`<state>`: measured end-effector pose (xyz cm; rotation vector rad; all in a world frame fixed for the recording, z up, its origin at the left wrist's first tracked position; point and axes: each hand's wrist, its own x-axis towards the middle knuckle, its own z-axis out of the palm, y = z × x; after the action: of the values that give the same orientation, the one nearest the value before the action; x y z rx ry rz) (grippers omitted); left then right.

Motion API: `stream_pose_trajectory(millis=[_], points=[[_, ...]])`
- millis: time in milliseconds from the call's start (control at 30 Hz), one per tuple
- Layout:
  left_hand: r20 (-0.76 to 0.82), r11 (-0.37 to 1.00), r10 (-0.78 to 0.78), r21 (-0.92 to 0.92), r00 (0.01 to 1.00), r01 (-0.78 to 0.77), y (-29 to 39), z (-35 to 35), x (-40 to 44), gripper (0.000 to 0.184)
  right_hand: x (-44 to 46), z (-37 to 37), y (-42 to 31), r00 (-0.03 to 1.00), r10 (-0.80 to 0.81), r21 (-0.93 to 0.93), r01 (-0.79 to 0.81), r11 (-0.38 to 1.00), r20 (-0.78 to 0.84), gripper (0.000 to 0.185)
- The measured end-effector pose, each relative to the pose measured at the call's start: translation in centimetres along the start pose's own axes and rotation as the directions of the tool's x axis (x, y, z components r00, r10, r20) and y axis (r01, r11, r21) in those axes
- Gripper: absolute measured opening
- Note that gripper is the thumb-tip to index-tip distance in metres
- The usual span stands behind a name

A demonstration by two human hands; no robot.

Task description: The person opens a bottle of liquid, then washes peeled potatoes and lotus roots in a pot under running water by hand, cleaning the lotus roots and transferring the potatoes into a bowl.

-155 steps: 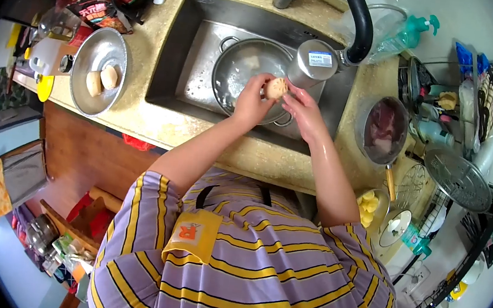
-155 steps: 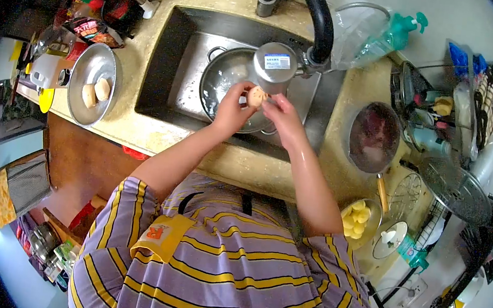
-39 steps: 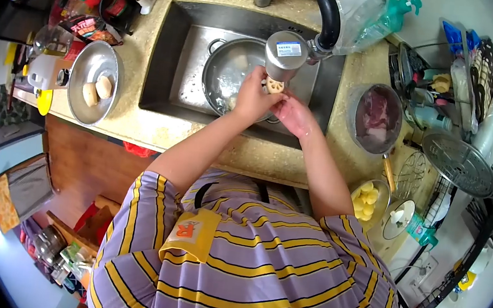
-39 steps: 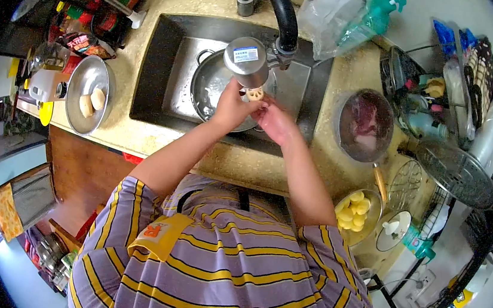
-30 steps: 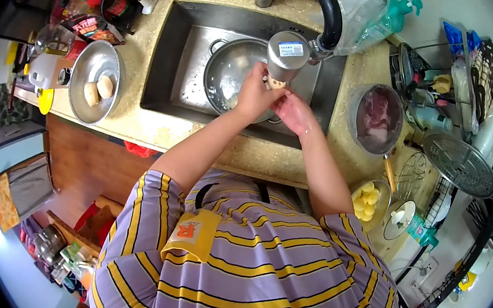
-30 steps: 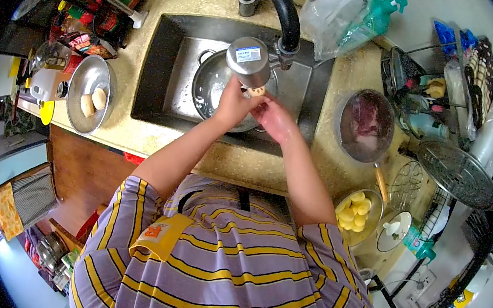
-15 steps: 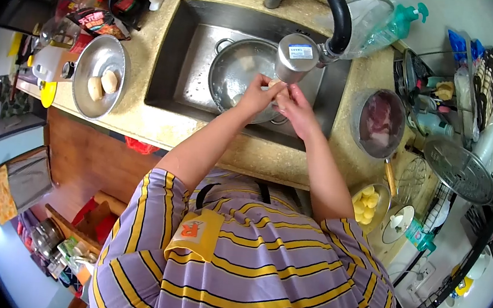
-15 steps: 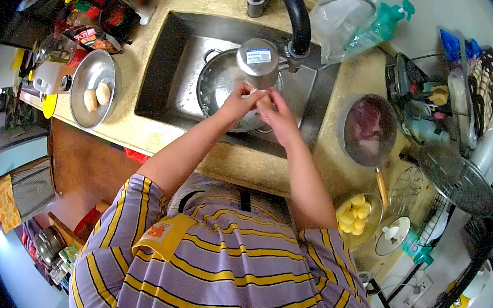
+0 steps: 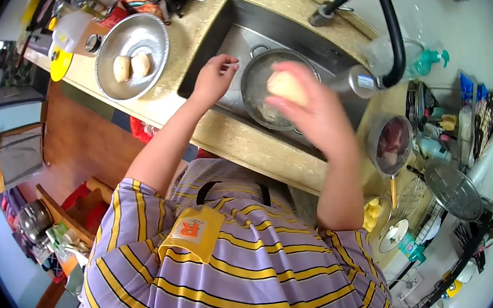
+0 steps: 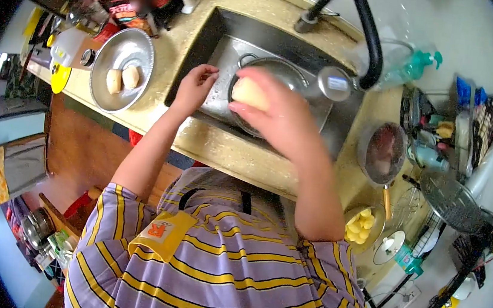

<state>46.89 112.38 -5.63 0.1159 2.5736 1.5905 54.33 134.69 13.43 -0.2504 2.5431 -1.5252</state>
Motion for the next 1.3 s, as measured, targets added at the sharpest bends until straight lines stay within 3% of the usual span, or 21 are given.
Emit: stream_pose_trajectory(millis=[33,67,133,200,233,267,333,367,400,467,500,533,600,667,700,733,867,967,1100,1233,1300], points=[[0.000,1.000,-0.020,-0.024,1.000,0.020,0.9,-2.1,-0.2,0.017,0.6,-0.8,-2.1,0.998,0.022,0.299,-0.037,0.954,0.056,0.054],[-0.008,0.998,-0.027,-0.055,1.000,0.026,1.5,-3.9,-0.5,0.017,1.2,-1.4,-3.2,0.998,0.026,0.404,-0.047,0.914,0.058,0.056],[-0.010,0.993,-0.035,-0.111,0.999,0.033,1.4,-6.5,-1.3,0.017,3.4,-0.4,1.2,0.968,-0.104,0.824,-0.135,0.550,0.228,0.052],[0.007,0.987,-0.039,-0.158,0.999,0.040,0.8,-8.6,-2.1,0.017,7.5,5.8,14.9,0.932,0.080,0.922,-0.361,0.137,0.353,0.052],[0.020,0.978,-0.023,-0.208,1.000,0.027,0.4,-9.7,-2.5,0.016,8.2,8.6,19.6,0.877,0.221,0.855,-0.472,0.218,0.428,0.052],[0.040,0.990,-0.020,-0.142,0.999,0.025,0.9,-11.1,-3.3,0.017,8.3,9.5,18.0,0.840,0.254,0.652,-0.534,0.538,0.479,0.051],[0.099,0.997,0.003,-0.073,0.995,0.005,2.1,-14.1,-4.0,0.016,7.7,10.8,13.4,0.771,0.350,0.015,-0.422,0.907,0.532,0.050],[0.098,0.997,0.061,-0.062,0.993,-0.055,1.9,-15.2,-3.8,0.015,7.5,10.6,10.5,0.748,0.419,-0.344,-0.267,0.900,0.515,0.049],[0.092,0.993,0.109,-0.051,0.990,-0.104,1.5,-16.4,-4.0,0.014,7.7,10.5,7.8,0.733,0.482,-0.651,-0.070,0.756,0.481,0.048],[0.098,0.987,0.154,-0.053,0.983,-0.150,1.1,-18.4,-4.4,0.012,7.8,8.7,3.5,0.913,0.184,-0.300,-0.072,0.951,0.364,0.044],[0.093,0.990,0.138,-0.023,0.986,-0.137,0.8,-19.4,-4.5,0.013,8.2,7.4,-1.5,0.899,0.188,-0.136,-0.145,0.980,0.395,0.048],[0.081,0.992,0.128,0.009,0.989,-0.129,0.6,-20.4,-4.6,0.013,7.9,7.0,-1.1,0.885,0.082,0.277,-0.230,0.933,0.459,0.048],[0.053,0.996,0.081,0.038,0.995,-0.083,-0.5,-22.2,-4.2,0.017,8.5,8.0,1.9,0.906,-0.050,0.802,-0.347,0.486,0.421,0.045],[-0.086,0.944,0.200,0.282,0.976,-0.168,-2.5,-23.5,-3.4,0.018,10.0,12.2,8.3,0.944,0.001,0.941,-0.329,-0.084,0.330,0.039],[-0.141,0.895,0.265,0.404,0.954,-0.189,-3.8,-24.1,-2.9,0.019,11.1,13.7,10.9,0.941,0.100,0.808,-0.328,0.490,0.322,0.036],[-0.157,0.885,0.238,0.441,0.958,-0.147,-5.3,-24.4,-2.2,0.025,12.2,15.2,13.6,0.930,0.197,0.366,-0.309,0.878,0.311,0.034],[0.085,0.703,-0.061,0.711,0.995,-0.018,-6.0,-25.5,0.5,0.054,12.3,17.1,2.3,0.868,0.446,-0.112,-0.431,0.895,0.217,0.035],[0.154,0.314,0.065,0.935,0.986,-0.167,-6.5,-26.3,1.0,0.059,11.9,17.2,-3.0,0.913,0.382,0.087,-0.396,0.914,0.146,0.038],[0.097,0.409,-0.366,0.910,0.925,0.066,-7.6,-27.5,2.6,0.055,11.2,18.5,-1.4,0.918,0.380,0.150,-0.395,0.906,0.117,0.038],[0.078,0.571,-0.409,0.799,0.909,0.189,-7.6,-28.7,3.7,0.053,10.5,19.1,-4.4,0.968,0.249,-0.129,-0.244,0.961,0.017,0.042],[0.048,0.650,-0.250,0.749,0.967,0.131,-5.7,-30.3,2.7,0.050,10.4,18.5,-7.3,0.986,0.160,-0.234,-0.146,0.961,0.040,0.045]])
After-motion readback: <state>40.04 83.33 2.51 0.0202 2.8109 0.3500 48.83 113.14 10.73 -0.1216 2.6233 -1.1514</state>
